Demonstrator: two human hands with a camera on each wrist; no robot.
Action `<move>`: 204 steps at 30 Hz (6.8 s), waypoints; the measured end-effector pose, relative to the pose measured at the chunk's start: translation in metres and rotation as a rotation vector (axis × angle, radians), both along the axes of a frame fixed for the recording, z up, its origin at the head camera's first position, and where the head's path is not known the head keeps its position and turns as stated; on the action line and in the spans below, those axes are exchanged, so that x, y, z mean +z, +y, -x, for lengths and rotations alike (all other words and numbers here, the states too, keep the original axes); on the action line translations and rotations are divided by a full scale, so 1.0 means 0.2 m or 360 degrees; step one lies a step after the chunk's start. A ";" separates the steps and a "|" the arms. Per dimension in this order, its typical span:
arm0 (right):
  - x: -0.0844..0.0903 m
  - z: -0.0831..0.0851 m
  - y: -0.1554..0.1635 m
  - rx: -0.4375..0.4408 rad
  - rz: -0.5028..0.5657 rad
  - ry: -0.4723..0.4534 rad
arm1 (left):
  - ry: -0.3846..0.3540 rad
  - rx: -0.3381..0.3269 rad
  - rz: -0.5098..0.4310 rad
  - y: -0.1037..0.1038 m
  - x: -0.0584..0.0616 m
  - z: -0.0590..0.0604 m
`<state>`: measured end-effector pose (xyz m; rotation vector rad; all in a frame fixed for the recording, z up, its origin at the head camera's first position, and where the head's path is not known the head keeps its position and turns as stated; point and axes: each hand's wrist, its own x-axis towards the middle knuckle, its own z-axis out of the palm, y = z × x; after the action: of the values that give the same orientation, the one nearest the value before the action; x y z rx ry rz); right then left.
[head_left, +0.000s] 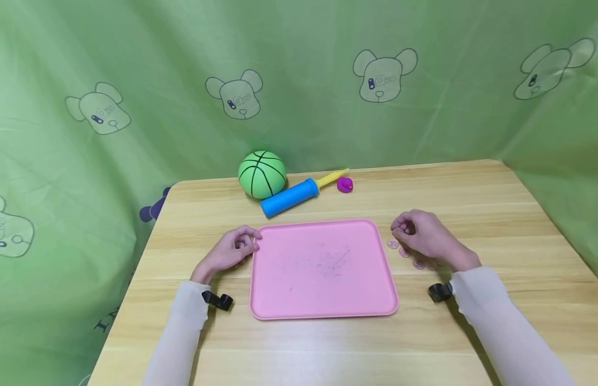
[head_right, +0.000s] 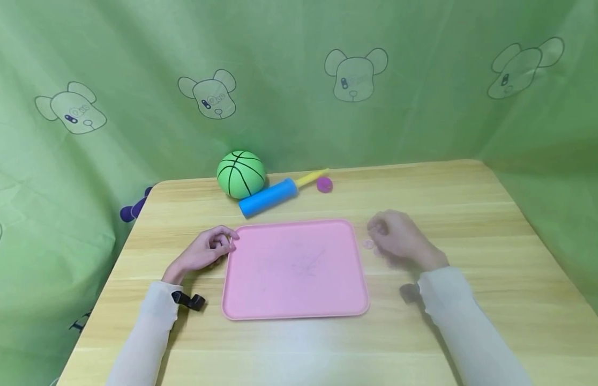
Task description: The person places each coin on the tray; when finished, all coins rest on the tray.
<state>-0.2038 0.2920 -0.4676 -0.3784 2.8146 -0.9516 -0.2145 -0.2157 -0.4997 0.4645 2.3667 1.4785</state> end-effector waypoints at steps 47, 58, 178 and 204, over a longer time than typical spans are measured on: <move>-0.07 0.09 -1.11 0.0132 0.0495 -0.0185 | -0.0065 0.0018 -0.0085 0.00 -0.02 0.02; -0.07 0.08 -1.22 0.0110 0.0366 -0.0164 | -0.0070 0.0034 -0.0090 -0.01 -0.01 0.02; 0.02 0.07 -0.88 0.0071 0.0456 -0.0077 | -0.0169 0.0038 -0.0098 -0.02 -0.02 0.00; -0.07 0.08 -1.04 0.0154 0.0424 -0.0144 | -0.0144 0.0053 -0.0093 -0.01 -0.01 0.01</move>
<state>-0.2189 0.0840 -0.4812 -0.4844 2.5683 -1.2904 -0.2175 -0.2179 -0.5024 0.3663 2.2773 1.5533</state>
